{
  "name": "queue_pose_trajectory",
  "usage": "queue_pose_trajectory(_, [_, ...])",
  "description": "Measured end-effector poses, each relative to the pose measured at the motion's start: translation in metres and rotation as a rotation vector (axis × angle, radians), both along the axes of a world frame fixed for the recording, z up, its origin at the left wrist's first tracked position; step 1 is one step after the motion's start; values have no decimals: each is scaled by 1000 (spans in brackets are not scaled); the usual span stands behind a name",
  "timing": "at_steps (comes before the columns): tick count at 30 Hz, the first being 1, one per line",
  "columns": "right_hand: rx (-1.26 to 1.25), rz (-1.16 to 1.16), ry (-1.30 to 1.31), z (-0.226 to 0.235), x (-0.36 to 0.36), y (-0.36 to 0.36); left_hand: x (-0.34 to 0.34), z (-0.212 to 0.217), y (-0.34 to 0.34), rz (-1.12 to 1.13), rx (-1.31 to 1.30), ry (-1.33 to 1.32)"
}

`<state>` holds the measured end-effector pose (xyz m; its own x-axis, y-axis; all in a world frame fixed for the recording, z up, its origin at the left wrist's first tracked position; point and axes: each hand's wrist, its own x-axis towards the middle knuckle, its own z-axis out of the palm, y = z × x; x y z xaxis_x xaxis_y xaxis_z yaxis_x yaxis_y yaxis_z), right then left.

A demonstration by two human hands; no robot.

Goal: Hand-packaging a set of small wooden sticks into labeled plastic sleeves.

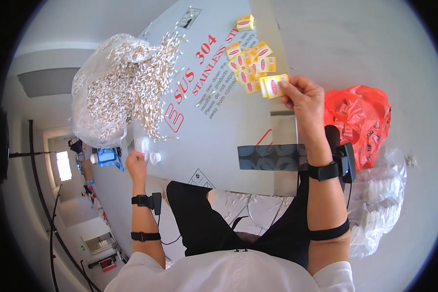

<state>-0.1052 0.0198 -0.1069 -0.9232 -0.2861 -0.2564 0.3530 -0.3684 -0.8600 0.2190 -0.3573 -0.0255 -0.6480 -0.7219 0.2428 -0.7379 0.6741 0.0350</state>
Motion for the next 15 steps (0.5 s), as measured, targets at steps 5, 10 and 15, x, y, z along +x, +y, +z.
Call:
queue_pose_trajectory(5, [-45, 93, -15, 10, -4, -12, -151, 20, 92, -351, 577, 309])
queue_pose_trajectory(10, [-70, 88, -12, 6, 0, -18, -266, 2, 194, -514, 1151, 267])
queue_pose_trajectory(15, [-34, 89, -8, 10, -1, -15, -294, -6, 212, -482, 1314, 218])
